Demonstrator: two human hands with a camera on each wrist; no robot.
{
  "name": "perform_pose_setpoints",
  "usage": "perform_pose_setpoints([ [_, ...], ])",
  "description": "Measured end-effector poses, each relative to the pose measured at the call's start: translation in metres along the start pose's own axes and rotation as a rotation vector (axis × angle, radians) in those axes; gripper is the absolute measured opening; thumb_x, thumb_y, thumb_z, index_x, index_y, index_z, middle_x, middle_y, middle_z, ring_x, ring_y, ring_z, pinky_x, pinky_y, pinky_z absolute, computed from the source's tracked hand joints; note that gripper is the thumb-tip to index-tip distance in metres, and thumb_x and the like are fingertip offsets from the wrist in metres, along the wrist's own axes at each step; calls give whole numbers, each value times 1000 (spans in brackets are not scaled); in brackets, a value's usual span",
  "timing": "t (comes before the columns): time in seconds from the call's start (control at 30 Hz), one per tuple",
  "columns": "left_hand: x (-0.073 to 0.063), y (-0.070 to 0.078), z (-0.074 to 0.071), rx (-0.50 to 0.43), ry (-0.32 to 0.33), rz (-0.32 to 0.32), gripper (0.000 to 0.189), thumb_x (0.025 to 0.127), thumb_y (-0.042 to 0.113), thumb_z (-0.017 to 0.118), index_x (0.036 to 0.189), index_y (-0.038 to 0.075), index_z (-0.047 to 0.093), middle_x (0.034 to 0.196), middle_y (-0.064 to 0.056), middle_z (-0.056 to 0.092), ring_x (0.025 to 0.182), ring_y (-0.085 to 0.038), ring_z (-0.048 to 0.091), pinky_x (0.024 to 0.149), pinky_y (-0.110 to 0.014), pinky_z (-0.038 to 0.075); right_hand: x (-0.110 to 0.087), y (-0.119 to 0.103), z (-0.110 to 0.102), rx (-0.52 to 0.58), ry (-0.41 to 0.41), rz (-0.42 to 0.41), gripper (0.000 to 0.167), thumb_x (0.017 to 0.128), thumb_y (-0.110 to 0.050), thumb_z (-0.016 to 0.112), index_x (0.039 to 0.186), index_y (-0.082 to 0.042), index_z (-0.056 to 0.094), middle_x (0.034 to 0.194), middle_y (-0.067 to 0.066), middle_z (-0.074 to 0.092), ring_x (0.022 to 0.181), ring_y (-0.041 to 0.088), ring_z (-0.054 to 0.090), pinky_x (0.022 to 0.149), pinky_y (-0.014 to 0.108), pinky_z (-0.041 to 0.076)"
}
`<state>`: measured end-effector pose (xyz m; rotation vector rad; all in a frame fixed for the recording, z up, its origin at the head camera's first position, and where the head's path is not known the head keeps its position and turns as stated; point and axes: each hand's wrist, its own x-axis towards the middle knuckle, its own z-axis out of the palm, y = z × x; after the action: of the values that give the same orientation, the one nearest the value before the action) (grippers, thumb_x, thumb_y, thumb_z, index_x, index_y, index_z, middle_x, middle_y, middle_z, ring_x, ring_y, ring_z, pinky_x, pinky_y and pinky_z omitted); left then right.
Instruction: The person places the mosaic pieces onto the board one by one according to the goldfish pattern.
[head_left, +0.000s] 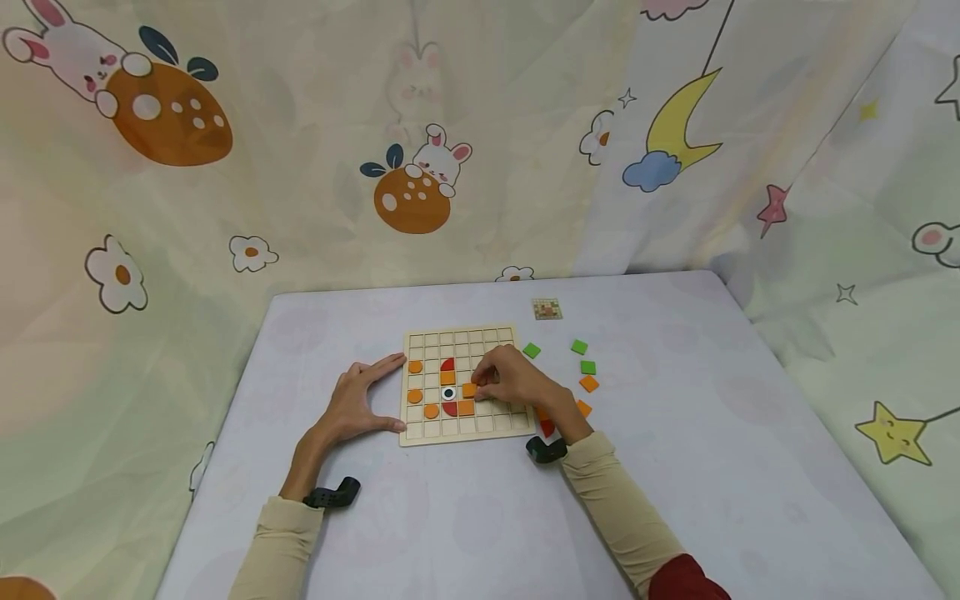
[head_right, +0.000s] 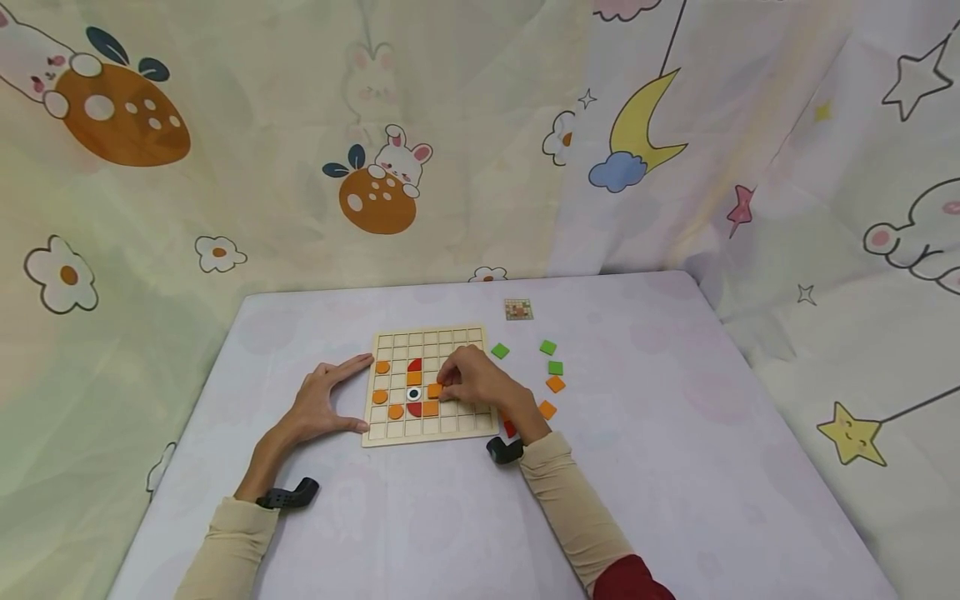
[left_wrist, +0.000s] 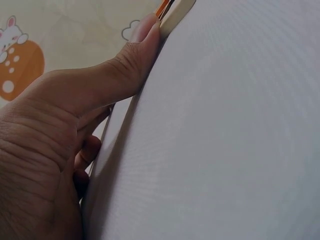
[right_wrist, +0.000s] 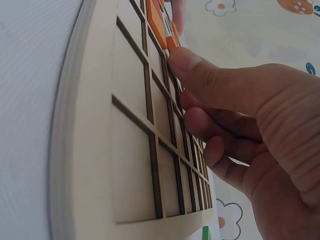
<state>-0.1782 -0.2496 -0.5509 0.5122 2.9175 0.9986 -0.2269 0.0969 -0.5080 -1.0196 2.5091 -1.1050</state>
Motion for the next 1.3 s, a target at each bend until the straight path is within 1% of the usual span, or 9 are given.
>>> perform_pose_setpoints([
  [0.27, 0, 0, 1, 4, 2, -2, 124, 61, 59, 103, 167, 29, 48, 174, 1, 47, 114, -24, 48, 96, -47, 34, -1, -3, 2, 11, 9, 11, 16, 87, -7, 92, 101, -3, 84, 92, 3, 80, 78, 9, 67, 73, 24, 58],
  [0.47, 0, 0, 0, 7, 1, -6, 124, 61, 60, 103, 167, 29, 47, 174, 1, 47, 115, -24, 48, 96, -47, 34, -3, -3, 3, -2, 19, 29, 13, 91, -8, 89, 103, -4, 85, 94, 3, 81, 80, 9, 65, 75, 24, 57],
  [0.7, -1, 2, -1, 1, 2, -7, 123, 61, 58, 104, 167, 29, 48, 174, 0, 47, 114, -24, 47, 97, -47, 34, -2, -4, 5, -19, 25, 18, 10, 93, -7, 87, 102, -6, 86, 97, 3, 82, 83, 10, 67, 77, 26, 58],
  [0.83, 0, 1, 0, -1, 4, -4, 123, 61, 59, 103, 167, 28, 48, 173, 0, 48, 114, -24, 47, 97, -47, 34, 0, -5, 6, -30, 15, 14, 8, 94, -6, 86, 102, -6, 86, 99, 3, 83, 85, 10, 69, 77, 26, 58],
  [1.13, 0, 1, 0, 11, 8, -5, 122, 62, 59, 103, 167, 28, 48, 173, 0, 48, 114, -23, 47, 96, -47, 34, 2, -13, 7, -60, -21, 23, 12, 94, -6, 85, 106, -6, 86, 99, 3, 83, 84, 10, 67, 79, 26, 58],
  [1.3, 0, 2, 0, 10, 6, -4, 122, 62, 58, 103, 166, 28, 49, 173, 0, 48, 114, -23, 47, 96, -47, 34, 0, -13, 5, -64, -20, 68, 12, 95, -8, 86, 107, -7, 86, 100, 0, 82, 89, 11, 67, 82, 28, 58],
])
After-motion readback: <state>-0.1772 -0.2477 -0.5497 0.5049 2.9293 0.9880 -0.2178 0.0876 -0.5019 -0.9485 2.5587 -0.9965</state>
